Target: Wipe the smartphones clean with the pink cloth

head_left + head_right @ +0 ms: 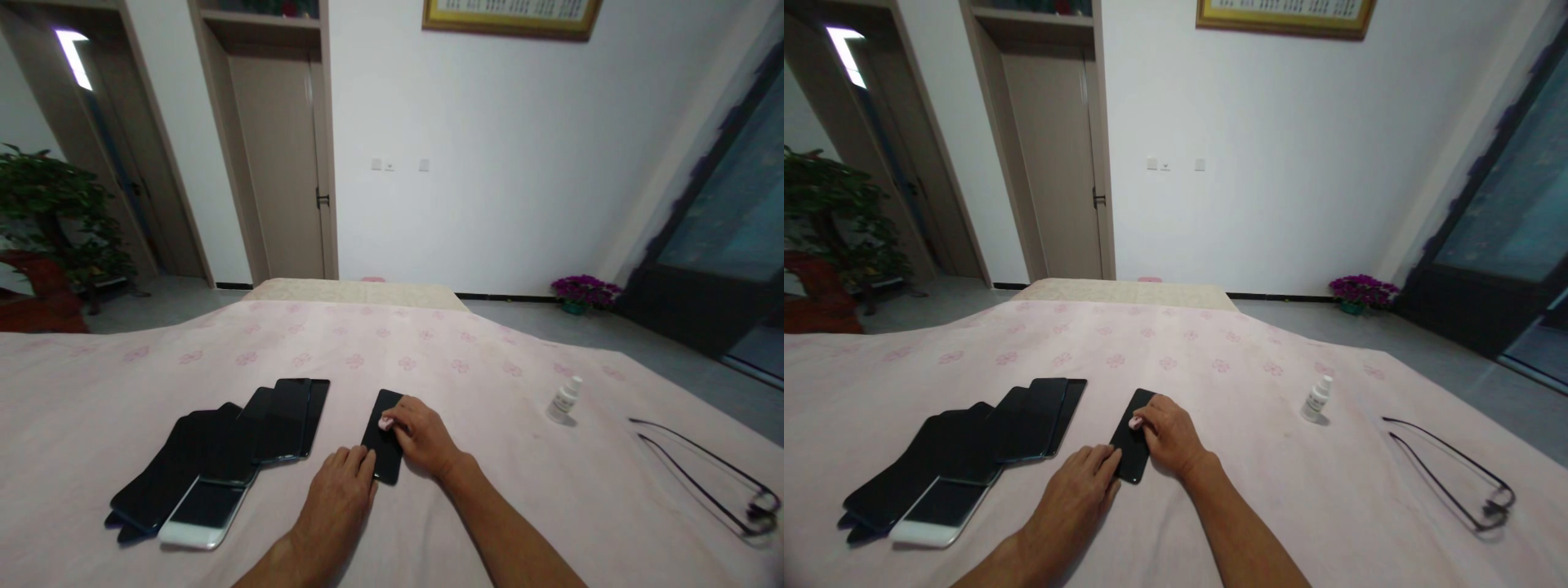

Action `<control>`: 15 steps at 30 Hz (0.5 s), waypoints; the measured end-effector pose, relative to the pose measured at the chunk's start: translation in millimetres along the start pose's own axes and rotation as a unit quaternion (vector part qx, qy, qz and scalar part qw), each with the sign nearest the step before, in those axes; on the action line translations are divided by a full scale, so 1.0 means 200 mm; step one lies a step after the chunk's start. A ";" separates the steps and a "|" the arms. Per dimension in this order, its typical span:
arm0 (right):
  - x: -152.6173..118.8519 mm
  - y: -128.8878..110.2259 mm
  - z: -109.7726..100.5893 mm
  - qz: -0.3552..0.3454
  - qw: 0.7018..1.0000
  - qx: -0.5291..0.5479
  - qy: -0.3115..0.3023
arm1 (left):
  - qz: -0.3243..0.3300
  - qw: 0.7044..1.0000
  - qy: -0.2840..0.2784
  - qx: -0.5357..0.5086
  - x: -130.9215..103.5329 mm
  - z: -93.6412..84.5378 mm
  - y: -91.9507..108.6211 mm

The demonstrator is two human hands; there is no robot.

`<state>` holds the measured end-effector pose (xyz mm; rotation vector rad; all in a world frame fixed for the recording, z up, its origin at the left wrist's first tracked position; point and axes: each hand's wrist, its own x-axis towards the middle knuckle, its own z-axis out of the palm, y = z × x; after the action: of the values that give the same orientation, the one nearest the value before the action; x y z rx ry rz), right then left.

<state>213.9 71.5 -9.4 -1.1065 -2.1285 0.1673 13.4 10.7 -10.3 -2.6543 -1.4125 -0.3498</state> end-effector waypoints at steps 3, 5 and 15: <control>0.01 0.04 0.00 0.054 0.997 -0.029 0.045 | 0.015 1.000 0.014 0.022 -0.02 0.03 0.00; 0.01 0.05 0.00 0.068 0.995 -0.038 0.054 | 0.020 0.999 0.019 0.031 -0.02 0.04 0.01; 0.00 -0.08 0.04 -0.012 0.999 -0.036 -0.012 | 0.020 0.998 0.025 0.050 -0.03 0.07 0.03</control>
<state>198.6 63.0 -9.0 -1.1254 -2.1840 0.0930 16.6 5.5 -24.4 -2.5716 -1.3257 -0.3294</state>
